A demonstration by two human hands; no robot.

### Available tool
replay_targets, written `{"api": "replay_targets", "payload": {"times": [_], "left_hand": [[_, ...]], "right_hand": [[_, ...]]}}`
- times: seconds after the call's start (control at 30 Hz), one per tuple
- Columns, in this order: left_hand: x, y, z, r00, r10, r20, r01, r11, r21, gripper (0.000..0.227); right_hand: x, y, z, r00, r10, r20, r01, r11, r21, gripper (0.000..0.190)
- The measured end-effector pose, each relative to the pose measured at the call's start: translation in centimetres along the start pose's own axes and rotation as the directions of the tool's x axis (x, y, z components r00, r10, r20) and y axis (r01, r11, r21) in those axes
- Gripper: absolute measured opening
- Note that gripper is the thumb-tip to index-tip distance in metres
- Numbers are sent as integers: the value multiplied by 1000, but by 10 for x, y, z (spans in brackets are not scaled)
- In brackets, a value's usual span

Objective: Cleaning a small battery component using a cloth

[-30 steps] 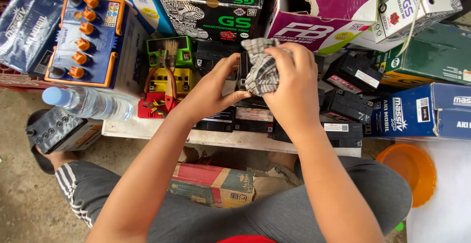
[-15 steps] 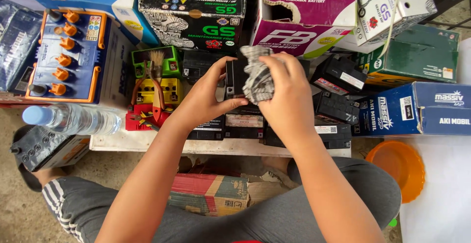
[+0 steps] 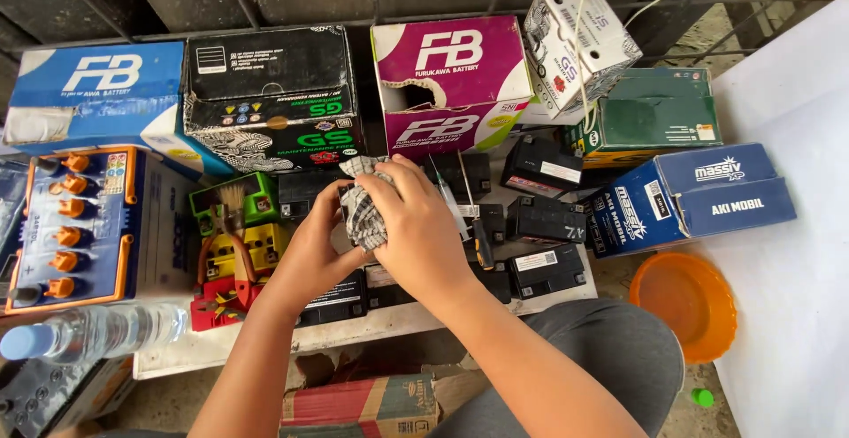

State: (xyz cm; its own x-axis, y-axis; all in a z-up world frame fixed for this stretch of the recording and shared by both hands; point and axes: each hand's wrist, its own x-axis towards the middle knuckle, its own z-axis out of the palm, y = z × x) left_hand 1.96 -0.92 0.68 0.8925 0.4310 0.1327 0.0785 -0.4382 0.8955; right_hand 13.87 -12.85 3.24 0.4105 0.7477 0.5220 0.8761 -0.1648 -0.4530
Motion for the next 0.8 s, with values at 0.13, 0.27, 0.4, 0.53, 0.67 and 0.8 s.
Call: {"api": "replay_targets", "payload": {"times": [0.13,0.27,0.4,0.53,0.67,0.8], "left_hand": [[0,-8,4,1000,-9,-21,9,1000,-17,83],[2,-12,3,999,23,-34,-21,998,58,88],[1,-8,0,999,18,-35,-18,1000,-2,88],[2,-6,2,999,8,-37,-10,998,-55,88],[-2,-16,4,999,6,-34,-7,1000,-22,86],[-6,-21,2,999,18,-43,-18,1000,-8,85]], "right_hand": [[10,-5,0,998,67,1,-67,998,-1,67],[6,-28,11,1000,0,12,0,1000,29,55],[2,-18,13,998,-43,49,37,992,118,55],[5,14,-8,998,32,60,-34,999,31,62],[8,4,3,997,61,57,-61,998,-12,70],[5,-23,21,998,-39,41,37,998,45,62]]}}
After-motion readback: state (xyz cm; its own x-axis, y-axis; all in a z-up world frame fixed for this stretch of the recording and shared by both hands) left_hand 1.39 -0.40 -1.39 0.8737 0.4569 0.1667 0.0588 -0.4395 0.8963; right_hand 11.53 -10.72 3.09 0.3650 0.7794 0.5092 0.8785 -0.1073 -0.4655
